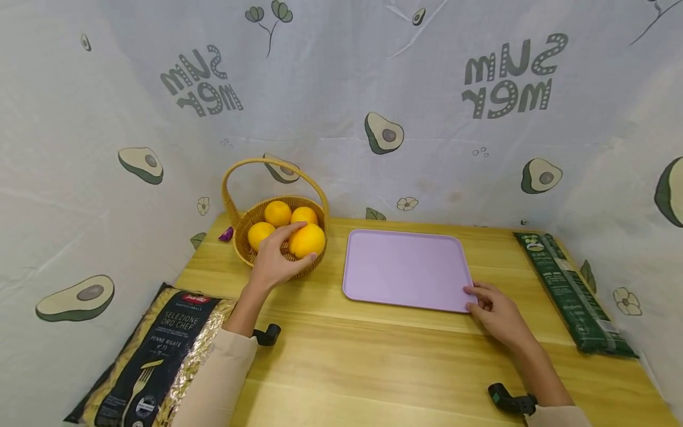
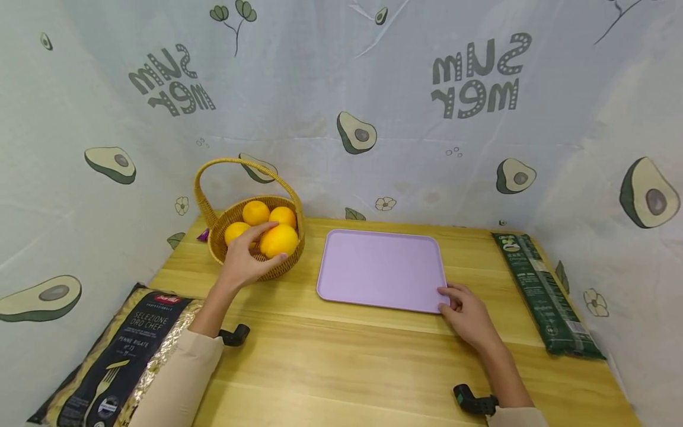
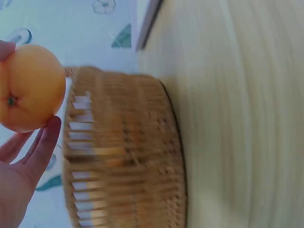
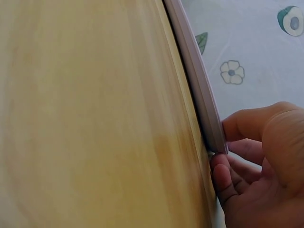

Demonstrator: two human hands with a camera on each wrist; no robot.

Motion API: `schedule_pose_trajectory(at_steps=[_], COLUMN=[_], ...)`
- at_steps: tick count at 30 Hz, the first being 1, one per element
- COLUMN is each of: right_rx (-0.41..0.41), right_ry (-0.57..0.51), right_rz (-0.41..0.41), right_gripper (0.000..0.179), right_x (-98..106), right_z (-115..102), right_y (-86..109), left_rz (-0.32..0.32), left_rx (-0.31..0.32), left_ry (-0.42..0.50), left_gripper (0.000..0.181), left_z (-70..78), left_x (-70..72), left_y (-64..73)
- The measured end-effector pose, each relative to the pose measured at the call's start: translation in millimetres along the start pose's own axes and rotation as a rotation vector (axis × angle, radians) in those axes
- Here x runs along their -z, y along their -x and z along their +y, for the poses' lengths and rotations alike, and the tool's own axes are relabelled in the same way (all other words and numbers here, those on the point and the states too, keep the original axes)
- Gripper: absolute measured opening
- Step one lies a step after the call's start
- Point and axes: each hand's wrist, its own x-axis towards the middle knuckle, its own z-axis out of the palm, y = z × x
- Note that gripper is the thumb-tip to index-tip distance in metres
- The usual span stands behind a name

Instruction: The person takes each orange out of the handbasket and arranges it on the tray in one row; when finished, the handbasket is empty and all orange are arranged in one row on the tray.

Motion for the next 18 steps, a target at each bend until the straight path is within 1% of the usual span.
schedule_pose_trajectory(at_steps=[5, 9, 13, 18], right_rx=[0.009, 0.010, -0.006, -0.016], right_ry=[0.008, 0.004, -0.006, -0.011], right_rz=[0.015, 0.015, 0.003, 0.000], right_gripper=[0.040, 0.040, 0.041, 0.041], right_x=[-1, -1, -1, -1], right_z=[3, 3, 2, 1], right_y=[1.2, 2.1, 2.4, 1.8], left_rz=[-0.024, -0.057, -0.080, -0.128], left_rx=[-0.026, -0.045, -0.043, -0.013], left_ry=[0.044, 0.075, 0.126, 0.183], left_gripper=[0.067, 0.067, 0.066, 0.068], left_z=[16.0, 25.8, 34.1, 40.6], left_x=[-12.2, -27.0, -46.7, -72.6], left_y=[-2.7, -4.1, -5.8, -7.7])
